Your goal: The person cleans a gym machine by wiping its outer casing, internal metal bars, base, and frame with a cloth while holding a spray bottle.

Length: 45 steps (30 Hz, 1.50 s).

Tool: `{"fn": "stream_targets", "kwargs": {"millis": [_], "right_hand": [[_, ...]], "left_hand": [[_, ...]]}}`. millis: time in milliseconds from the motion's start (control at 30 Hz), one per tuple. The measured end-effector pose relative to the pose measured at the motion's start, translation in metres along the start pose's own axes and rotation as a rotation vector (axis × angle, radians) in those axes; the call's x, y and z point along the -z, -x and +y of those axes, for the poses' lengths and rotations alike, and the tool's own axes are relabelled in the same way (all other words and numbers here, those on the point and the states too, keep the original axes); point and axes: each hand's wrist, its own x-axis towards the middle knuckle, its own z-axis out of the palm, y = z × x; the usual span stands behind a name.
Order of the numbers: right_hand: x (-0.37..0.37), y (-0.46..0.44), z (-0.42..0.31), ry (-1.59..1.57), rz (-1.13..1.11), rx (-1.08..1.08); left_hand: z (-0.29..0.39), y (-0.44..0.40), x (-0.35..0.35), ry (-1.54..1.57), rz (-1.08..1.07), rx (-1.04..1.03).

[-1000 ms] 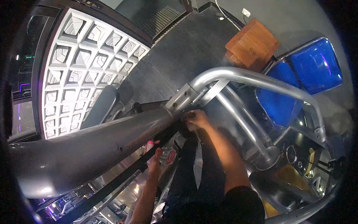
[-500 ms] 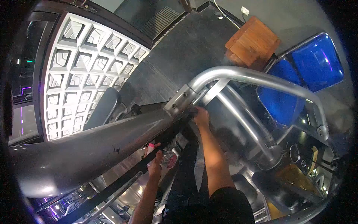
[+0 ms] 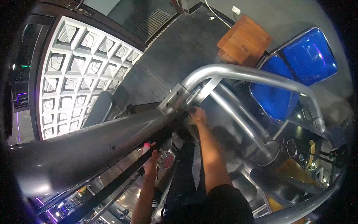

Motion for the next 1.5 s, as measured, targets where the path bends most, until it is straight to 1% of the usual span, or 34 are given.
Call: {"fn": "stream_targets", "kwargs": {"millis": [33,167,233,267,333,433,467,500,533,567,600,667,700,767,900,967,1000,1067,1100,1133,1167,1200,1233,1267,1333,1367,1433,1467,1500], "right_hand": [[-0.007,-0.001,0.003,0.013,0.131,-0.099],[-0.008,0.013,-0.006,0.018,0.195,-0.099],[-0.002,0.019,-0.008,-0.235,0.128,-0.302],[0.002,0.023,-0.009,-0.235,0.134,-0.297],[0.01,0.035,0.0,-0.907,-0.139,-0.615],[-0.062,0.005,0.111,-1.127,-0.171,-0.693],[-0.059,0.016,0.093,-1.129,-0.167,-0.692],[-0.053,0.036,0.061,-1.212,-0.086,-0.746],[-0.052,0.047,0.047,-1.297,-0.002,-0.799],[-0.092,0.025,0.089,-1.246,-0.065,-0.603],[-0.091,0.029,0.077,-1.253,-0.061,-0.601],[-0.081,0.047,0.027,-1.659,-0.038,-0.632],[-0.08,0.057,0.008,-1.665,-0.035,-0.633],[-0.078,0.073,-0.021,-1.934,0.129,-0.498],[-0.102,0.08,-0.017,-1.949,0.135,-0.48],[-0.107,0.097,-0.028,-1.951,0.018,-0.42],[-0.107,0.108,-0.04,-1.952,0.021,-0.409],[-0.104,0.132,-0.062,-1.986,0.032,-0.389],[-0.104,0.14,-0.065,-2.022,-0.086,-0.283],[-0.102,0.146,-0.068,-2.024,-0.088,-0.271],[-0.098,0.154,-0.069,-1.903,-0.069,-0.33],[-0.087,0.164,-0.078,-1.782,-0.049,-0.385],[-0.072,0.167,-0.085,-1.553,-0.016,-0.557],[-0.068,0.163,-0.091,-1.556,-0.016,-0.546],[-0.071,0.153,-0.089,-1.736,0.008,-0.482],[-0.073,0.15,-0.085,-1.735,0.007,-0.479],[-0.085,0.142,-0.069,-1.793,-0.027,-0.199],[-0.093,0.13,-0.062,-1.791,-0.032,-0.195],[-0.11,0.111,-0.046,-1.873,0.006,-0.262]], "left_hand": [[0.009,0.002,-0.001,0.034,-0.009,0.017],[0.01,0.002,-0.003,0.128,0.015,0.063],[0.011,0.004,-0.005,0.143,0.013,0.062],[0.011,0.003,-0.005,0.156,0.015,0.061],[0.011,0.002,-0.005,0.156,0.007,0.051],[0.014,0.001,-0.006,0.19,-0.013,0.058],[0.015,0.002,-0.006,0.226,-0.026,0.074],[0.013,0.003,-0.005,0.227,-0.033,0.075],[0.011,0.003,-0.004,0.15,-0.032,0.063],[0.01,0.003,-0.003,0.073,-0.029,0.048],[0.011,0.003,-0.002,0.07,-0.034,0.043],[0.017,0.003,-0.005,0.202,-0.037,0.033],[0.018,0.002,-0.003,0.198,-0.041,0.032],[0.02,-0.001,-0.003,0.12,-0.077,-0.031],[0.024,0.0,-0.004,0.146,-0.082,0.023],[0.034,0.001,-0.004,0.195,-0.102,0.078],[0.029,-0.002,-0.002,0.2,-0.107,0.071],[0.006,-0.009,0.001,0.035,-0.165,-0.182],[0.0,-0.01,0.003,0.038,-0.166,-0.187],[-0.005,-0.013,0.004,0.105,-0.193,-0.122],[-0.01,-0.015,0.004,0.171,-0.219,-0.058],[-0.001,-0.013,0.005,0.174,-0.219,-0.066],[0.012,-0.01,0.005,0.166,-0.217,0.003],[0.024,-0.008,0.003,0.157,-0.214,0.072],[0.03,-0.006,-0.003,0.135,-0.191,0.04],[0.032,-0.005,-0.005,0.108,-0.168,0.017],[0.035,-0.002,-0.005,0.151,-0.163,0.046],[0.037,-0.002,-0.005,0.196,-0.155,0.075],[0.036,-0.001,-0.004,0.196,-0.15,0.072]]}}
